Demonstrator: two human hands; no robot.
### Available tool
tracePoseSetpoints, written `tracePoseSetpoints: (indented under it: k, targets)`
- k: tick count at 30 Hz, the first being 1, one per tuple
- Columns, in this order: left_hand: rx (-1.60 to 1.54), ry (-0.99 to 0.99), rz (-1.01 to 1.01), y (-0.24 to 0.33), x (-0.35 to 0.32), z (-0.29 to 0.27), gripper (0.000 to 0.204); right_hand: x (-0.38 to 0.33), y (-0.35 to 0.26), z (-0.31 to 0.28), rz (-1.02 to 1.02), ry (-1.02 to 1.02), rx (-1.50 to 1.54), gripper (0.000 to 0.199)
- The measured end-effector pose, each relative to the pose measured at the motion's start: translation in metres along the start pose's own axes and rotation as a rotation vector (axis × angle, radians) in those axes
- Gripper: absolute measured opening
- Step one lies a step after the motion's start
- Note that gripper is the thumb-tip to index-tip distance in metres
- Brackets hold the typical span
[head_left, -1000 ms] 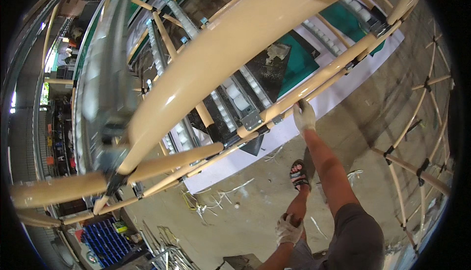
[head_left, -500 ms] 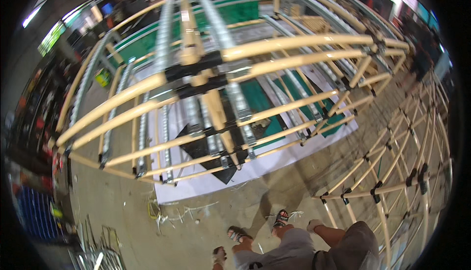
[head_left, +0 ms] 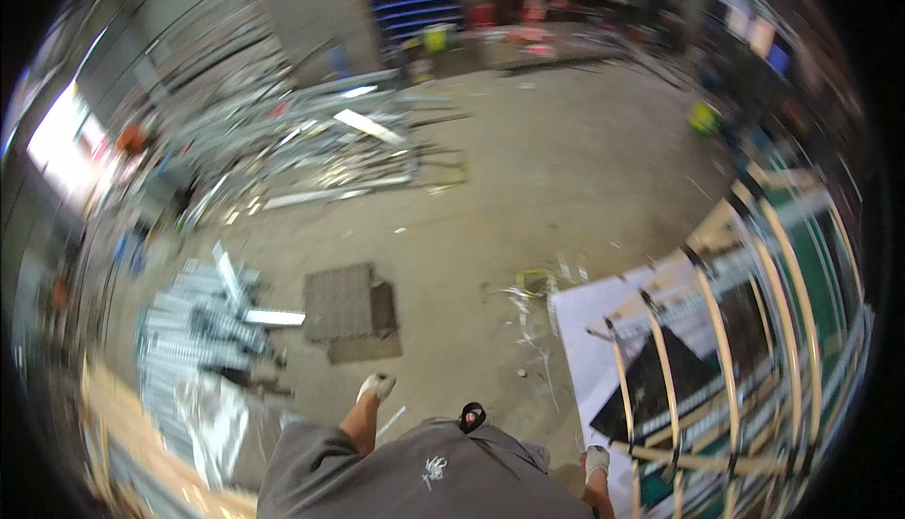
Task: The person attaches metal roller tracks to a large wooden-pole and plastic-joint scaffold structure, then picks up additional metal roller tracks from a pile and brings them over to continue the assembly.
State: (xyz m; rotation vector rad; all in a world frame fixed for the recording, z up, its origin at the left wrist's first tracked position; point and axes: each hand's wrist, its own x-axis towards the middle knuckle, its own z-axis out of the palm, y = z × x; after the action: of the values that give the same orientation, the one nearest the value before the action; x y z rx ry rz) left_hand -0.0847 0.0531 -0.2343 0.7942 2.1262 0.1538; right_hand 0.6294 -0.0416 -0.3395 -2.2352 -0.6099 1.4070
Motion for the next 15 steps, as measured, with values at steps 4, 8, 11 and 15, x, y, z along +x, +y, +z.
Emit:
tracePoseSetpoints:
  k: [4, 8, 11, 15]
  targets:
    - [-0.286, 0.156, -0.077, -0.031, -0.013, -0.069, 0.052, 0.018, -0.181, 0.120, -0.158, -0.236, -0.006, 0.014]
    - [-0.394, 0.250, -0.191, -0.032, -0.037, -0.080, 0.053, 0.057, -0.294, 0.172, -0.153, -0.395, -0.338, 0.015]
    - [-0.513, 0.321, -0.455, -0.080, -0.040, -0.057, 0.054, 0.075, -0.384, 0.229, -0.114, -0.464, -0.575, 0.016]
    - [-0.652, 0.440, -0.915, -0.091, -0.083, -0.016, 0.051, 0.096, -0.533, 0.277, -0.246, -0.391, -1.039, 0.024]
